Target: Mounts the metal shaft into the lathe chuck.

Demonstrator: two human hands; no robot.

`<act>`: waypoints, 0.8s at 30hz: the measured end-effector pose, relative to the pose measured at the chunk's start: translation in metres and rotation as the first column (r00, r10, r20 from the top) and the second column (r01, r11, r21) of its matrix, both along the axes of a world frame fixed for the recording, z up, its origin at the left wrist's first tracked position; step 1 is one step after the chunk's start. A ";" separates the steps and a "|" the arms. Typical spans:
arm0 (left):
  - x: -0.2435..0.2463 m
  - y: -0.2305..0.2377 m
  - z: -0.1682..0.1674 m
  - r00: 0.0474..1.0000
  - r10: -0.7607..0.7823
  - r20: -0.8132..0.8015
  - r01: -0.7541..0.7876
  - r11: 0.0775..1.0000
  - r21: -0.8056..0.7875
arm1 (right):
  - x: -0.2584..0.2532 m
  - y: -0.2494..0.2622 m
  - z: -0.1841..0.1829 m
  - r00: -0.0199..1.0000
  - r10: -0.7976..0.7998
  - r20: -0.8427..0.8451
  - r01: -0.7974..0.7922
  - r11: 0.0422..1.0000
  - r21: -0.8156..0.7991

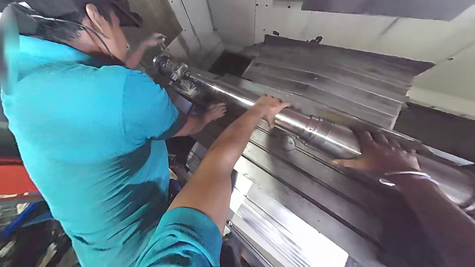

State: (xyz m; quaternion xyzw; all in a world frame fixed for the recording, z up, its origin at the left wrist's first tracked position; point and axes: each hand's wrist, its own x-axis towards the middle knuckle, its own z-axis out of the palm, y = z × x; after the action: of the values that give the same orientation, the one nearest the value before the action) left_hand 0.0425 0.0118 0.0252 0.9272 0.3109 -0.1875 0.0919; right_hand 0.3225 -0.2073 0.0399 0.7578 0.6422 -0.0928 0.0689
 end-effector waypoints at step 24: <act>0.001 0.002 -0.002 1.000 0.005 0.002 -0.005 1.000 -0.004 | 0.005 0.003 -0.004 1.000 -0.016 0.004 0.016 0.998 -0.054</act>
State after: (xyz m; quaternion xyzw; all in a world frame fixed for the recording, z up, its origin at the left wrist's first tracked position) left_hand 0.0436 0.0134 0.0232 0.9264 0.3129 -0.1870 0.0943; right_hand 0.3280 -0.2045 0.0355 0.7609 0.6332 -0.1093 0.0897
